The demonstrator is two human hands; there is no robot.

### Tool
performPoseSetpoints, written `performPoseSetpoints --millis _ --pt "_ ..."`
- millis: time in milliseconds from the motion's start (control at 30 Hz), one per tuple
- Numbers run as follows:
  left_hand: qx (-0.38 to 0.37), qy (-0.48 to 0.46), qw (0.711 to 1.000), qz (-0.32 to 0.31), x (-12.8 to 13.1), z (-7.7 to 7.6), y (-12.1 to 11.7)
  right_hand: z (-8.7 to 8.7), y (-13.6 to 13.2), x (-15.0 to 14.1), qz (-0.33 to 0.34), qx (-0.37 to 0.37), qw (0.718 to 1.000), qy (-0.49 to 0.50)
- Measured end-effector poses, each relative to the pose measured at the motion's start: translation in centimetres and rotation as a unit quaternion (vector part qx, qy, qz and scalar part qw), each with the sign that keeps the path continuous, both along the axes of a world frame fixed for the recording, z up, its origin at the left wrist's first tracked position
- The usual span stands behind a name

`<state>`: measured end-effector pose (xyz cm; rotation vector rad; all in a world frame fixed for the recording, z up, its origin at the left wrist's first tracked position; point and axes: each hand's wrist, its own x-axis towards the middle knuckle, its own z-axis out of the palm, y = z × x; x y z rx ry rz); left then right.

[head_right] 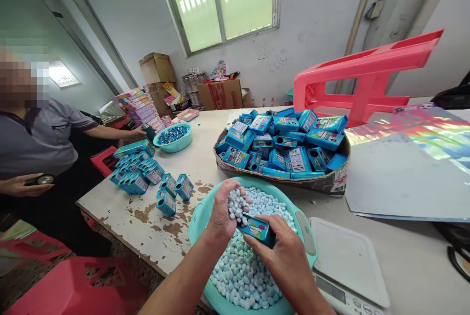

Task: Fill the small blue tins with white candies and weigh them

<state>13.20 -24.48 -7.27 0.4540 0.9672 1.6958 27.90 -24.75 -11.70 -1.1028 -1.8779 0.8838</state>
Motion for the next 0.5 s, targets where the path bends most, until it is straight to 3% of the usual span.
performPoseSetpoints --millis 233,500 --pt "0.018 0.081 0.996 0.042 0.3 0.1 0.3 1.2 0.1 -0.8 0.03 0.01 0.999 0.008" --pt "0.013 0.089 0.995 0.047 -0.1 0.5 0.9 2.3 0.7 -0.9 0.01 -0.003 0.999 0.03"
